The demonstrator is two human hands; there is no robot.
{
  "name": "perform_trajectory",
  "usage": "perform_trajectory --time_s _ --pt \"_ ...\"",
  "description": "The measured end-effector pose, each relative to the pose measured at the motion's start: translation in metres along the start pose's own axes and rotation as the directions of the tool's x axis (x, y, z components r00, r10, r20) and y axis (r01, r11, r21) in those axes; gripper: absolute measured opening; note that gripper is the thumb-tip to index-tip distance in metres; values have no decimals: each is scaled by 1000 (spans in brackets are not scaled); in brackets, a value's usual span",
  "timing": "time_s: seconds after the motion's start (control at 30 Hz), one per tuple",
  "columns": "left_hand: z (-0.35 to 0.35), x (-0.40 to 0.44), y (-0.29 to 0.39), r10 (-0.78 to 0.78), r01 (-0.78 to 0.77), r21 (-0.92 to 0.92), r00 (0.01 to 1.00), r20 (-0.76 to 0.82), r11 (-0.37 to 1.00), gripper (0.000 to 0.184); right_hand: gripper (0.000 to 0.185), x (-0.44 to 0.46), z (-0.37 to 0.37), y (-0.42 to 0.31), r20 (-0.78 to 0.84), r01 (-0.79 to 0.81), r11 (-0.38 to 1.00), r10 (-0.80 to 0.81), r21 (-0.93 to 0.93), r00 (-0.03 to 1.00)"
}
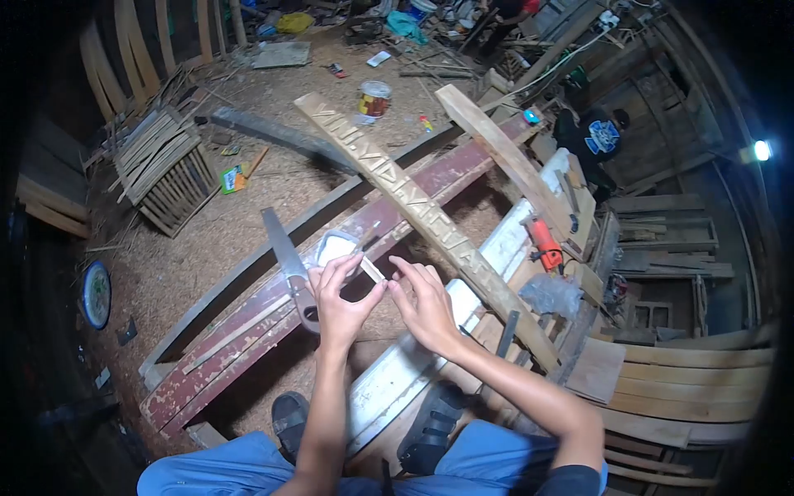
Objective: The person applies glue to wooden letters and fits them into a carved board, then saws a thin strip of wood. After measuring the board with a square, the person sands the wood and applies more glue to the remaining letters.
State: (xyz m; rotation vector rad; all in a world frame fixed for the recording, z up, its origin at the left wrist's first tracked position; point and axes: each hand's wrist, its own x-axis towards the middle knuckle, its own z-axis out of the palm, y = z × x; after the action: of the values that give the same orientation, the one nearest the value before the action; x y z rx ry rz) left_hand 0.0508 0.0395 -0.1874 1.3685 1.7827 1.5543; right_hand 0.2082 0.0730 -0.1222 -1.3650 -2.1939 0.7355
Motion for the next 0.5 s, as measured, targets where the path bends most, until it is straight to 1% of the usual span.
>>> perform_trajectory --time_s 0.03,0.07,0.13,0.17,0.2,0.23,0.27,0.33,0.37,0.4,0.43,0.47,0.5 --pt "2 2 12 43 -43 -3 999 20 999 56 42 -4 -20 -5 20 50 997 -49 -64 999" --pt "2 5 24 54 -54 -10 998 17 998 56 41 -8 -37 -5 16 98 989 -96 -109 995" --pt "3 8 46 162 -163 1 980 113 987 57 40 -17 -69 -5 22 171 971 -169 -167 985" --pt "6 8 52 202 -199 -42 972 120 979 59 40 -22 -83 -6 7 169 972 -170 -165 985" --pt "7 8 59 216 -213 -38 968 126 976 59 41 -26 -96 -7 28 206 964 -204 -167 979" --pt "8 9 68 262 -259 -42 952 159 965 57 41 -28 -108 -4 50 244 955 -239 -168 970" --pt "11 9 76 305 -301 -48 933 194 952 56 41 -32 -117 0 35 243 956 -241 -163 970" --pt "17 6 91 359 -363 -34 899 250 931 61 45 -39 -131 15 70 303 940 -295 -159 953" --pt "20 5 95 375 -386 -17 885 277 922 63 51 -40 -137 28 92 340 926 -329 -165 940" --pt "24 2 98 387 -407 -1 870 305 914 65 51 -42 -142 37 72 338 929 -331 -149 941" --pt "28 0 99 407 -434 7 851 332 901 69 53 -44 -147 45 87 365 923 -357 -124 930" --pt "32 -1 102 410 -447 24 839 358 894 69 55 -47 -150 55 97 389 916 -380 -95 920" --pt "36 -3 107 423 -487 65 811 405 871 70 58 -51 -151 67 106 377 923 -368 -79 924"
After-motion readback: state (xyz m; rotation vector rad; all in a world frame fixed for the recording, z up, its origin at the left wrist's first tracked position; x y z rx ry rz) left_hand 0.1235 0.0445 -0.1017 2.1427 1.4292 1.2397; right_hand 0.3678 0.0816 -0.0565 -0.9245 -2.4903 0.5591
